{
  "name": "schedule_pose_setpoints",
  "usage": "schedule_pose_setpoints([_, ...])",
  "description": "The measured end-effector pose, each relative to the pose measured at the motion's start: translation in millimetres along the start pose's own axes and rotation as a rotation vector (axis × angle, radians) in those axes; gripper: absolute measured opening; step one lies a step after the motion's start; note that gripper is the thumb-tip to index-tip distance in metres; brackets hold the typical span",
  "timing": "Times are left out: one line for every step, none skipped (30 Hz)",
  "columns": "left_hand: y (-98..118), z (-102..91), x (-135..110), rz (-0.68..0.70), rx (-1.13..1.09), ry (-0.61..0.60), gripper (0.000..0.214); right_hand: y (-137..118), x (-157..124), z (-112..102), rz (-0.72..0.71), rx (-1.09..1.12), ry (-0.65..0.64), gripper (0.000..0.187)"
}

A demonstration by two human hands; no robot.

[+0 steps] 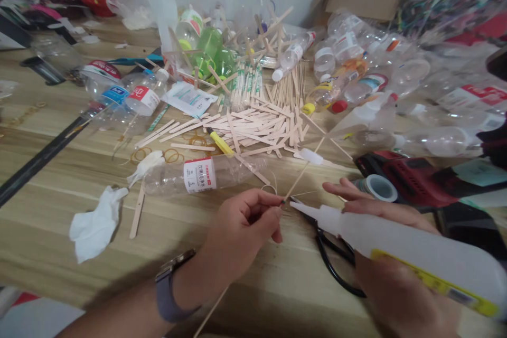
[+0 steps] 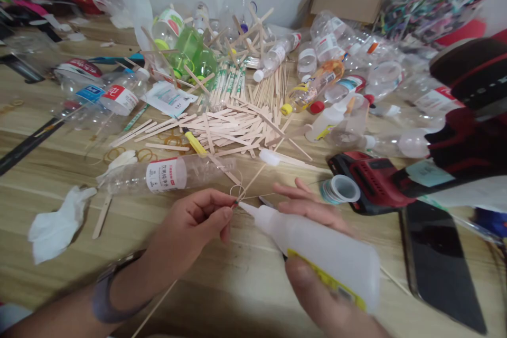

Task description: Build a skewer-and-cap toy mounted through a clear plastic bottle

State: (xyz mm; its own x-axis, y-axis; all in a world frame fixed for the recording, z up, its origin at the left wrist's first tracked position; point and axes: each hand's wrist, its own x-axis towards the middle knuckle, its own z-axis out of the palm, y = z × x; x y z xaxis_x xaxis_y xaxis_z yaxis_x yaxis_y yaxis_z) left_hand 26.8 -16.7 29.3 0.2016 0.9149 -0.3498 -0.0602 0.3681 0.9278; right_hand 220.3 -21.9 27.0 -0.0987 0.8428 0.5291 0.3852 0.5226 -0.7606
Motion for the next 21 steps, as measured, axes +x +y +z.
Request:
schedule_pose_setpoints([0.0, 0.0, 0.2, -0.002, -0.001, 0.004, 0.014, -0.7, 0.7, 0.2, -0.021, -0.013, -0.007, 0.033])
schedule_pose_setpoints([0.0, 0.0, 0.3, -0.005, -0.004, 0.009, 0.014, -1.8, 1.8, 0.2, -0.039, -0.028, -0.018, 0.030])
schedule_pose_setpoints([-0.1, 0.0, 0.5, -0.007, -0.007, 0.011, 0.014, -3.0, 3.0, 0.1, -0.048, -0.058, -0.040, 0.029])
schedule_pose_setpoints([-0.3, -0.1, 0.6, -0.008, -0.010, 0.009, 0.014, -4.3, 4.3, -0.3, -0.057, -0.083, -0.058, 0.029])
schedule_pose_setpoints([-0.6, -0.2, 0.8, -0.007, -0.011, 0.007, 0.014, -5.4, 5.3, -0.9, -0.065, -0.098, -0.069, 0.029])
schedule_pose_setpoints([-0.9, -0.3, 0.9, -0.007, -0.009, 0.003, 0.014, -6.4, 6.1, -1.5, -0.072, -0.107, -0.080, 0.029])
schedule_pose_setpoints([-1.3, -0.4, 0.9, -0.007, -0.004, -0.002, 0.014, -7.1, 6.5, -2.1, -0.069, -0.112, -0.093, 0.030])
schedule_pose_setpoints([-1.6, -0.5, 0.9, -0.009, 0.003, -0.005, 0.014, -7.7, 6.6, -2.8, -0.064, -0.112, -0.104, 0.030])
schedule_pose_setpoints([-2.0, -0.6, 0.8, -0.013, 0.009, -0.005, 0.014, -8.2, 6.4, -3.3, -0.059, -0.108, -0.104, 0.030])
schedule_pose_setpoints([-2.3, -0.5, 0.7, -0.017, 0.014, -0.003, 0.014, -8.7, 6.1, -3.9, -0.050, -0.103, -0.106, 0.029])
schedule_pose_setpoints([-2.6, -0.4, 0.6, -0.019, 0.017, -0.002, 0.014, -9.3, 5.8, -4.3, -0.034, -0.099, -0.114, 0.029])
schedule_pose_setpoints([-2.9, -0.3, 0.4, -0.022, 0.018, -0.001, 0.014, -10.0, 5.5, -4.6, -0.018, -0.095, -0.115, 0.029])
schedule_pose_setpoints([-3.1, -0.2, 0.1, -0.022, 0.017, 0.000, 0.014, -10.7, 5.4, -4.8, -0.006, -0.092, -0.107, 0.029])
schedule_pose_setpoints([-3.3, -0.1, -0.1, -0.021, 0.014, 0.000, 0.014, -11.4, 5.5, -4.8, 0.003, -0.089, -0.101, 0.029])
schedule_pose_setpoints([-3.4, 0.0, -0.3, -0.018, 0.012, -0.001, 0.014, -12.2, 5.8, -4.8, 0.008, -0.088, -0.091, 0.029])
schedule_pose_setpoints([-3.3, 0.0, -0.5, -0.016, 0.010, -0.001, 0.013, -12.9, 6.4, -4.6, 0.012, -0.090, -0.086, 0.030])
schedule_pose_setpoints([-3.1, 0.0, -0.7, -0.016, 0.009, -0.002, 0.013, -13.7, 7.1, -4.4, 0.014, -0.093, -0.082, 0.030])
schedule_pose_setpoints([-2.9, -0.1, -0.8, -0.017, 0.009, 0.000, 0.013, -14.4, 7.9, -4.1, 0.015, -0.096, -0.082, 0.029])
schedule_pose_setpoints([-2.5, -0.1, -0.7, -0.019, 0.012, 0.002, 0.013, -15.0, 8.7, -3.7, 0.016, -0.100, -0.086, 0.029])
schedule_pose_setpoints([-2.1, -0.2, -0.6, -0.021, 0.015, 0.002, 0.014, -15.6, 9.3, -3.2, 0.019, -0.106, -0.091, 0.029])
schedule_pose_setpoints([-1.7, -0.2, -0.5, -0.023, 0.019, 0.002, 0.014, -15.9, 9.8, -2.7, 0.025, -0.119, -0.082, 0.029])
